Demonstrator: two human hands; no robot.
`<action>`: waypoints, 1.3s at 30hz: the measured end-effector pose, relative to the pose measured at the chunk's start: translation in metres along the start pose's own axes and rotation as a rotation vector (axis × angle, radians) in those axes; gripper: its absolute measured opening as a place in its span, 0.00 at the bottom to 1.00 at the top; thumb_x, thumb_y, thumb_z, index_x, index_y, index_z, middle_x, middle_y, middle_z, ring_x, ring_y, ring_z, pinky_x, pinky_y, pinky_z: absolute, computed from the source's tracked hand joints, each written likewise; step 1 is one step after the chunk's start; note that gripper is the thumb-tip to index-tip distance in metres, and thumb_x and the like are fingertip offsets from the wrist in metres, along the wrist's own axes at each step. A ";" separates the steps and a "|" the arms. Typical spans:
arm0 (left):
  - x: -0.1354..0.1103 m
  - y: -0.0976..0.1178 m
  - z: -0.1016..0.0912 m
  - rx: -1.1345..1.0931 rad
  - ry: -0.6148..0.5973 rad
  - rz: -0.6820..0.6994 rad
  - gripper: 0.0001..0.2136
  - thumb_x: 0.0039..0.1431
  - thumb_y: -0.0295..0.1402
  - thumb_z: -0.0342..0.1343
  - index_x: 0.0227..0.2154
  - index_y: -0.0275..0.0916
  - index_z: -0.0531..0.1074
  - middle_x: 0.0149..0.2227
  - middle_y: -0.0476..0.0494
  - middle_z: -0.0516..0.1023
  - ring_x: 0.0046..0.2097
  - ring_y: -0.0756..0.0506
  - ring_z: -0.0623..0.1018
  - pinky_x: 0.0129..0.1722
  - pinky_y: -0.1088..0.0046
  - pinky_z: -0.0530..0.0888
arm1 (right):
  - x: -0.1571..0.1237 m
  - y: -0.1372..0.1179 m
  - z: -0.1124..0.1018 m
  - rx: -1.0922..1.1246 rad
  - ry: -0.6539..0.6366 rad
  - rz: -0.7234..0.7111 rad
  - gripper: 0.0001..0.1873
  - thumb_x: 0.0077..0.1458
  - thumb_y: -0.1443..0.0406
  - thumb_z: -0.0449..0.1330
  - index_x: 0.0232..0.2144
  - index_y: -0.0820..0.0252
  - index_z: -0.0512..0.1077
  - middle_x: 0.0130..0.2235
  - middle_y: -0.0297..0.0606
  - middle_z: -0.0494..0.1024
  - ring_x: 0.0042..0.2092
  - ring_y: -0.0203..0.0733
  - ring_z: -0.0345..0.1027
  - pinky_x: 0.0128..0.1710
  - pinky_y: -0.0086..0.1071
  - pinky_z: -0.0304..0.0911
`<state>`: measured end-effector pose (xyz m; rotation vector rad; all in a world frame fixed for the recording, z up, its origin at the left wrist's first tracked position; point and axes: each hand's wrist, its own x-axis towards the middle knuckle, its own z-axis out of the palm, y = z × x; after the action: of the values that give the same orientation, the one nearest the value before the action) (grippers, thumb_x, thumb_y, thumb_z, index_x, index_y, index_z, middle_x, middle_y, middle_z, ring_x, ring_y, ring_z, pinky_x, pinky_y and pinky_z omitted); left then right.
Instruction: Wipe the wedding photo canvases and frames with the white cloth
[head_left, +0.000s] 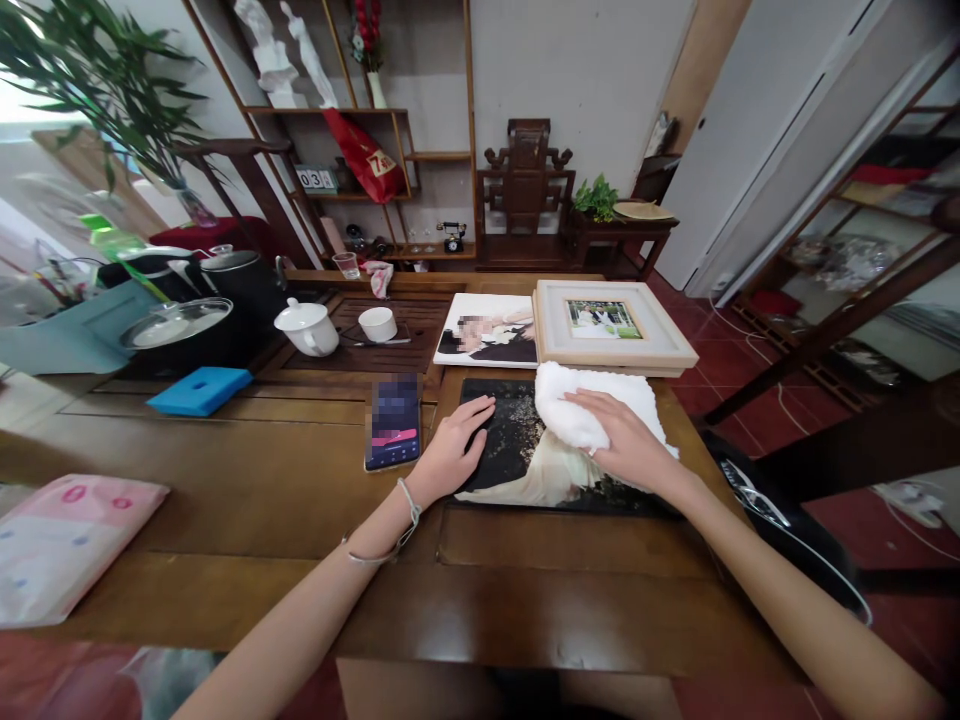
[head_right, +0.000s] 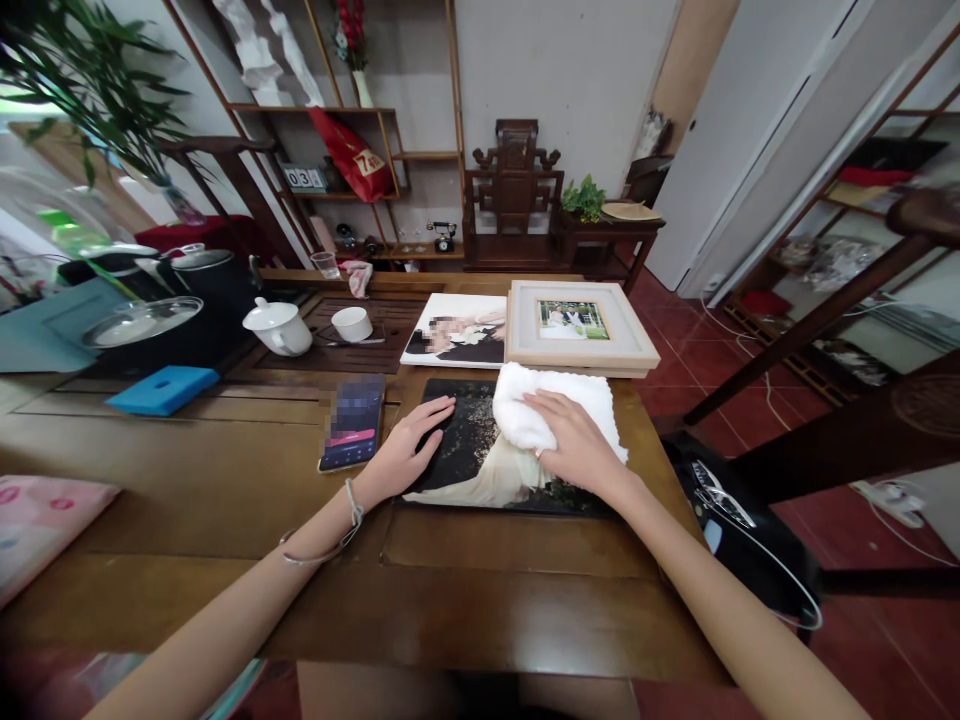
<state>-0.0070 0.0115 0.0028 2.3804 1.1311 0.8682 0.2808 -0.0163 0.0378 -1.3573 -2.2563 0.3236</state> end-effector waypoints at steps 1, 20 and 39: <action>0.000 0.000 0.000 0.004 0.000 0.000 0.19 0.65 0.27 0.46 0.57 0.38 0.69 0.62 0.37 0.69 0.64 0.38 0.67 0.63 0.50 0.65 | -0.002 -0.005 0.001 -0.032 -0.027 -0.031 0.36 0.42 0.70 0.56 0.58 0.64 0.67 0.61 0.50 0.68 0.64 0.58 0.55 0.63 0.55 0.51; 0.001 0.000 -0.001 0.006 -0.003 0.023 0.19 0.66 0.28 0.46 0.57 0.38 0.69 0.61 0.37 0.69 0.64 0.40 0.67 0.64 0.51 0.64 | 0.009 0.004 0.009 -0.190 0.027 -0.069 0.36 0.40 0.71 0.57 0.56 0.61 0.70 0.60 0.48 0.70 0.63 0.58 0.58 0.62 0.55 0.51; 0.000 -0.003 -0.001 0.030 -0.004 0.041 0.18 0.66 0.29 0.45 0.56 0.36 0.69 0.61 0.35 0.69 0.64 0.39 0.67 0.64 0.51 0.64 | 0.000 -0.006 0.006 -0.173 -0.074 -0.156 0.39 0.39 0.73 0.56 0.59 0.60 0.67 0.63 0.47 0.67 0.65 0.55 0.55 0.64 0.55 0.48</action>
<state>-0.0091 0.0132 0.0021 2.4364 1.1043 0.8654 0.2732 -0.0186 0.0351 -1.2598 -2.4833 0.1288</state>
